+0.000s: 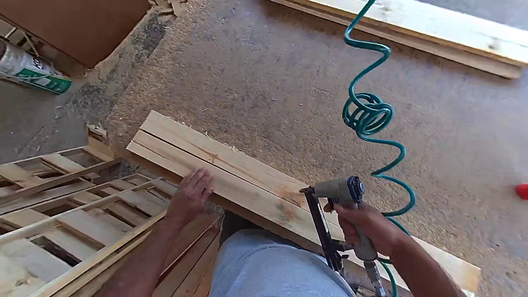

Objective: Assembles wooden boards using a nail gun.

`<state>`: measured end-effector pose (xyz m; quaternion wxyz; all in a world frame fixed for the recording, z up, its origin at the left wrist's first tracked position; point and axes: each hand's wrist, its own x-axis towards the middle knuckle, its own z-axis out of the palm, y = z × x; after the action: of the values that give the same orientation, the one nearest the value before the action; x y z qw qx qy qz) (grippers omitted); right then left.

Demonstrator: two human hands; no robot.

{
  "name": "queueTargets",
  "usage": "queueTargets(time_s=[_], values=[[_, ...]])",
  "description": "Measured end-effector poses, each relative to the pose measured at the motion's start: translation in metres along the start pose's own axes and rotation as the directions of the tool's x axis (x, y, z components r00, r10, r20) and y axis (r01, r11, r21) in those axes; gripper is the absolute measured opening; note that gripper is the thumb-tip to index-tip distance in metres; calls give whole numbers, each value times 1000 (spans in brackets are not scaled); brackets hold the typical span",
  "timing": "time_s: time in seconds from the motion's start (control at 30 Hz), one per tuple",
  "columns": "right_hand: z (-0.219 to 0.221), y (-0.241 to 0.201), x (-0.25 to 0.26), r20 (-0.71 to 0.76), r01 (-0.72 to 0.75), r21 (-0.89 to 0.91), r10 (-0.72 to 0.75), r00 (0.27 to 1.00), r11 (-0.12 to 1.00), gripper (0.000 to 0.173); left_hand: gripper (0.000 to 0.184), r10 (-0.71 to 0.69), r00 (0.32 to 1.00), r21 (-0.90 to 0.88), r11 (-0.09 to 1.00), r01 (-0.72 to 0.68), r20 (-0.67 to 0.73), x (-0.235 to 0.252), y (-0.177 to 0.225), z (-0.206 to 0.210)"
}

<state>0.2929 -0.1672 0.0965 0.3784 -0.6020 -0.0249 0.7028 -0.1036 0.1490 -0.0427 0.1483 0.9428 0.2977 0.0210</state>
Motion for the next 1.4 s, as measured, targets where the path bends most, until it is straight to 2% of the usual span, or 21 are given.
queueTargets(time_s=[0.1,0.2,0.3,0.37,0.4,0.47,0.5,0.57,0.63,0.7,0.8,0.9,1.0,1.1,1.27,1.4], values=[[45,-15,31,5,24,40,-24,1000,999,48,54,0,1000,29,1000,1,-18,26,-89,-27],[114,-25,67,-52,53,94,-48,997,994,50,54,39,999,45,998,-38,-5,66,-168,-58],[181,-39,94,-85,68,169,-54,995,983,53,57,86,995,24,996,-88,49,94,-212,-81],[219,-53,107,-131,62,144,-43,990,988,53,62,143,986,18,989,-145,83,109,-228,-87],[235,-61,113,-163,62,70,-50,985,996,50,64,170,980,30,984,-174,107,116,-234,-86],[267,-75,128,-249,52,-217,-107,962,975,43,68,231,964,51,970,-239,129,127,-244,-79],[281,-78,135,-286,12,-402,-138,948,916,43,69,253,957,62,963,-264,138,131,-247,-75],[308,-82,144,-310,-109,-681,-149,939,724,48,75,277,949,51,957,-287,148,135,-251,-70],[331,-84,155,-327,-215,-789,-97,940,575,55,81,280,946,63,954,-293,165,142,-253,-71],[351,-82,164,-349,-287,-823,-37,936,490,59,89,252,941,82,958,-276,225,147,-252,-77],[368,-75,178,-383,-355,-828,26,923,434,60,100,251,926,109,951,-291,283,148,-258,-79],[371,-75,183,-394,-393,-823,84,915,411,58,99,275,924,88,948,-307,265,147,-264,-77],[366,-79,187,-368,-399,-819,157,916,412,62,88,311,941,30,948,-318,132,146,-269,-69],[361,-77,190,-284,-323,-815,154,946,481,63,72,307,951,-4,952,-307,24,148,-271,-63],[383,-121,210,-186,-261,-846,202,962,465,52,57,281,960,-40,959,-282,-14,150,-273,-58],[422,-155,246,-129,-223,-854,224,966,470,58,50,268,963,-60,962,-268,-11,150,-273,-58]])
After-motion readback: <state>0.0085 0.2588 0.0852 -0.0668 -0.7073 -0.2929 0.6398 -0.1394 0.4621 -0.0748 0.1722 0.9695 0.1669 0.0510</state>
